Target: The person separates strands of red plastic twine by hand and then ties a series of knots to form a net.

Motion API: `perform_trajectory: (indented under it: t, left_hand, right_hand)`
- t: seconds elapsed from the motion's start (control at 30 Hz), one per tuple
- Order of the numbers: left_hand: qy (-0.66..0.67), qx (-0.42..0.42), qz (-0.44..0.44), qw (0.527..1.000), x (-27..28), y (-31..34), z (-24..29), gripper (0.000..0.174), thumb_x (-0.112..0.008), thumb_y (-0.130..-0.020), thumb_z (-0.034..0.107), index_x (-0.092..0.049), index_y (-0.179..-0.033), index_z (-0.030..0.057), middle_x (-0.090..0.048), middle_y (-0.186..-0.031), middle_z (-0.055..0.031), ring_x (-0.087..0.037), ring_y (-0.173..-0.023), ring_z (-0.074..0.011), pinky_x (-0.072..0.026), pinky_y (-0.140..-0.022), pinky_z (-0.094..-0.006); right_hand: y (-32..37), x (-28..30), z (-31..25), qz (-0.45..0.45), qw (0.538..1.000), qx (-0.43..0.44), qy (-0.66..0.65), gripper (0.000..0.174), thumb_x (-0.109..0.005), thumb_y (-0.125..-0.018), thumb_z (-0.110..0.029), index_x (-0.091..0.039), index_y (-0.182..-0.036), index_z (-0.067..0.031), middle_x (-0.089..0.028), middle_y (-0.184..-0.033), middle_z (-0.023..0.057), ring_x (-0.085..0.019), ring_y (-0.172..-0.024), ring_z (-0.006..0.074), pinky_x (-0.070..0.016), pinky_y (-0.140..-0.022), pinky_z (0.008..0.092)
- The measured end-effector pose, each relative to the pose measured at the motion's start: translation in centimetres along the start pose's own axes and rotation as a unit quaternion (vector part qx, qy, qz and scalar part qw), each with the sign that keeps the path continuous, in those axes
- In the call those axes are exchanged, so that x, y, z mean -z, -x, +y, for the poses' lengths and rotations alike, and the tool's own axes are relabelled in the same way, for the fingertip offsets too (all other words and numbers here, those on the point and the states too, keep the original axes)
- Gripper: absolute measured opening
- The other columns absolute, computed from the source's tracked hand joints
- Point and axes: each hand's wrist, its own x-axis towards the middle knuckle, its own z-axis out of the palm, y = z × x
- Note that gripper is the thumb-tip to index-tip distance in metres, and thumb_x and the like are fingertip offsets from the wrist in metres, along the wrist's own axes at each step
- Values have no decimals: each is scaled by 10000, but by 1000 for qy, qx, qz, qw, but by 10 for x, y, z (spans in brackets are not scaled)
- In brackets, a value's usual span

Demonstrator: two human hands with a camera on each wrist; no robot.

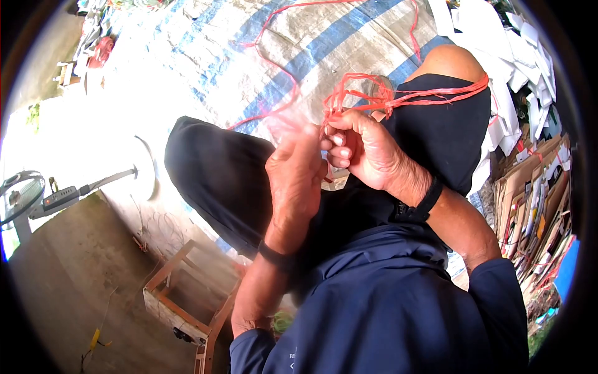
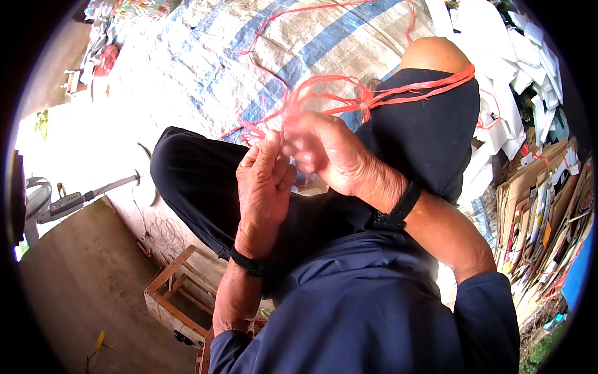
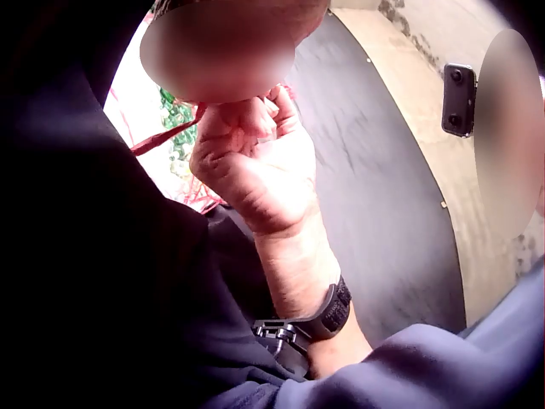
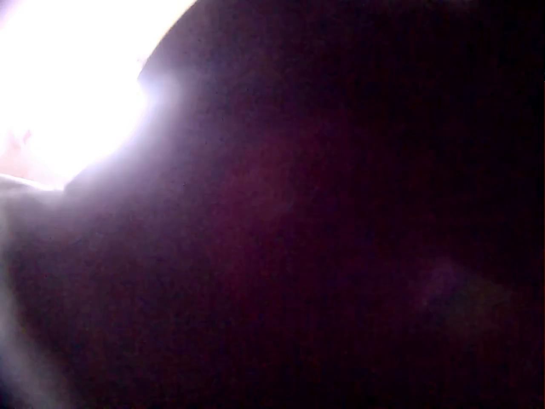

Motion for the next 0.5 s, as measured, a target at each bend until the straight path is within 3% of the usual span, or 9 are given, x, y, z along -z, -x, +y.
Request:
perform_trajectory:
  t: [0.37,0.43,0.5]
  left_hand:
    - [-15,-11,13,1000,6,-3,-3,257,-698,-960,239,-691,-894,-10,-599,-673,-17,-447,-500,-66,-374,-479,-237]
    - [-37,-26,56,997,-2,-2,0,247,-723,-939,235,-741,-981,-8,-643,-756,-26,-437,-520,-46,-355,-483,-227]
    - [-43,-31,63,997,-2,-2,0,242,-734,-931,232,-752,-1022,8,-656,-791,-27,-437,-532,-39,-351,-489,-221]
  right_hand:
    - [4,-3,0,-10,1000,12,26,224,-599,-947,-279,-620,-861,-73,-500,-707,-26,-422,-620,89,-360,-585,247]
    - [3,2,1,-62,998,30,13,274,-623,-940,-310,-698,-1030,-61,-556,-777,-37,-461,-683,67,-337,-568,244]
    - [4,-3,2,-36,998,40,32,282,-604,-951,-309,-701,-1048,-62,-550,-772,-38,-449,-669,65,-336,-567,241]
